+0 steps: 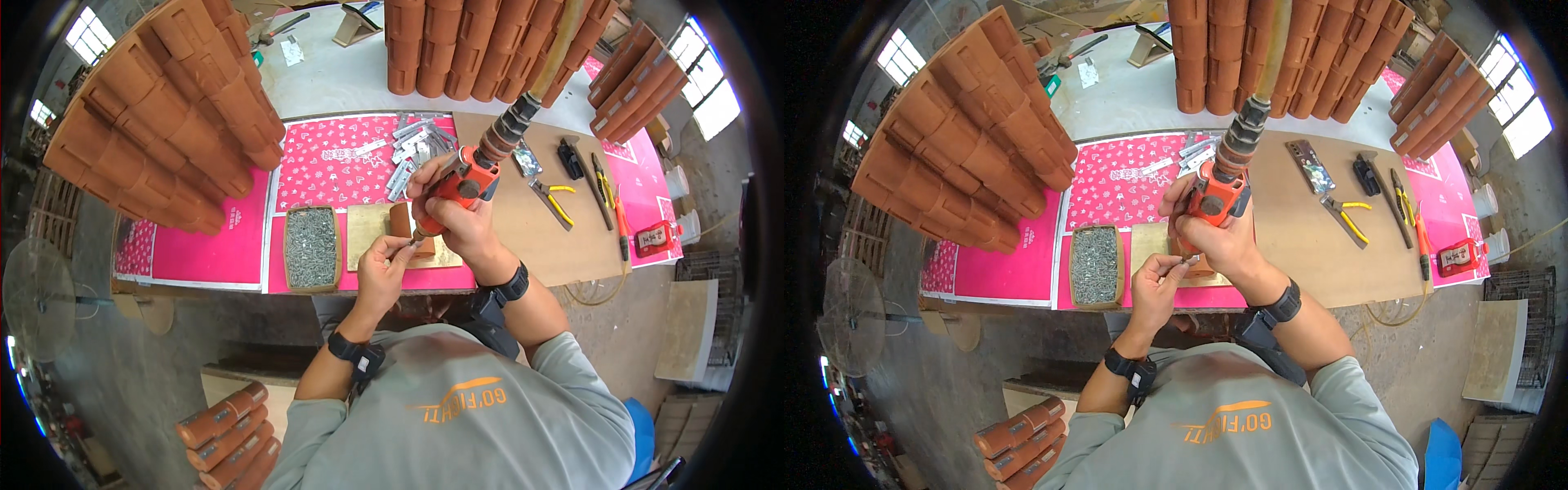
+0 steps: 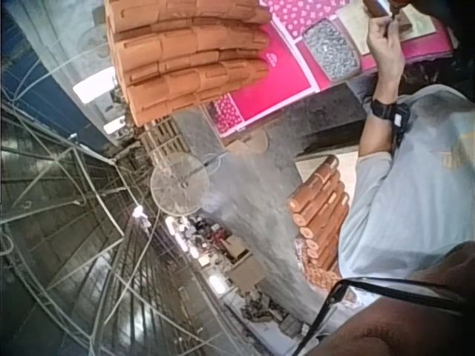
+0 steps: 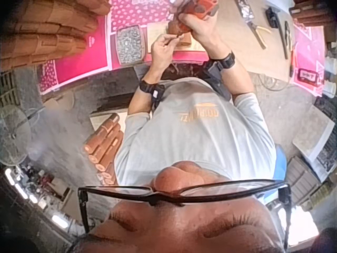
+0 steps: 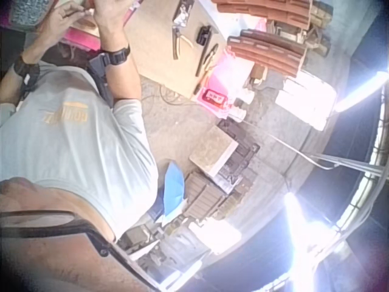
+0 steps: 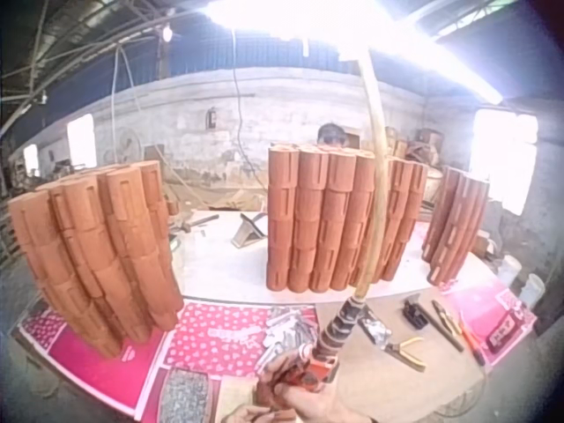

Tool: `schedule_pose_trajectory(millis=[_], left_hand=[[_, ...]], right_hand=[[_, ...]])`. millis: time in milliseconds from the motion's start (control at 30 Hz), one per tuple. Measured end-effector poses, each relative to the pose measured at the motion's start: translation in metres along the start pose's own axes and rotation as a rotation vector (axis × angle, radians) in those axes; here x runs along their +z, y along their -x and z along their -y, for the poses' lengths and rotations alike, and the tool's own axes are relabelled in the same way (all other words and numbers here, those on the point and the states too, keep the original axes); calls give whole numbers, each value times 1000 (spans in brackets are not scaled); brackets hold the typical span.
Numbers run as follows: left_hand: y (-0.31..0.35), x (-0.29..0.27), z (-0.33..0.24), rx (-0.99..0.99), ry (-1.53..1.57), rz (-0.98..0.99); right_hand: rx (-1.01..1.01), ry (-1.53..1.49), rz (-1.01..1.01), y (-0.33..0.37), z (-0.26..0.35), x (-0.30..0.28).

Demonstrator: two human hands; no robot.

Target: Manually assembling and fastening components onto clay or ceramic roof tiles using a pneumatic screwdriver.

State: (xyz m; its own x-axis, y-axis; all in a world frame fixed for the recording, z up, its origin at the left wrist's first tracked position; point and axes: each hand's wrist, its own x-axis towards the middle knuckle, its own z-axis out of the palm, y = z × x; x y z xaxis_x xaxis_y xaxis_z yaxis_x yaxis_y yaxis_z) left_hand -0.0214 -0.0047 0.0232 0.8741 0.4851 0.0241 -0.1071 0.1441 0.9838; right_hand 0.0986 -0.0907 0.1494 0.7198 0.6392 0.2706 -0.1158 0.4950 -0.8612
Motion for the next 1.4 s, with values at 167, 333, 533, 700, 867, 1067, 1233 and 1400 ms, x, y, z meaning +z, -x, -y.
schedule_pose_trajectory(millis=[167,333,533,700,867,1067,1233,1400], left_hand=[[-1,6,-5,22,-41,-21],[-3,7,2,37,-92,-61],[-28,7,-4,369,-558,-162],[-55,8,8,363,-597,-167],[-66,7,15,300,-604,-139],[-69,3,34,180,-484,-116],[-63,-1,38,142,-298,1],[-45,7,33,239,-510,45]], right_hand=[[0,10,-18,-1,-1,-2],[-55,77,-15,0,-6,-7],[-107,147,-32,-6,-13,-8],[-145,276,-3,-26,-26,-24],[-85,244,-66,-37,-37,-31],[-94,187,-76,-39,-44,-36],[-101,163,-81,-35,-52,-38],[-83,154,-83,-35,-52,-36]])
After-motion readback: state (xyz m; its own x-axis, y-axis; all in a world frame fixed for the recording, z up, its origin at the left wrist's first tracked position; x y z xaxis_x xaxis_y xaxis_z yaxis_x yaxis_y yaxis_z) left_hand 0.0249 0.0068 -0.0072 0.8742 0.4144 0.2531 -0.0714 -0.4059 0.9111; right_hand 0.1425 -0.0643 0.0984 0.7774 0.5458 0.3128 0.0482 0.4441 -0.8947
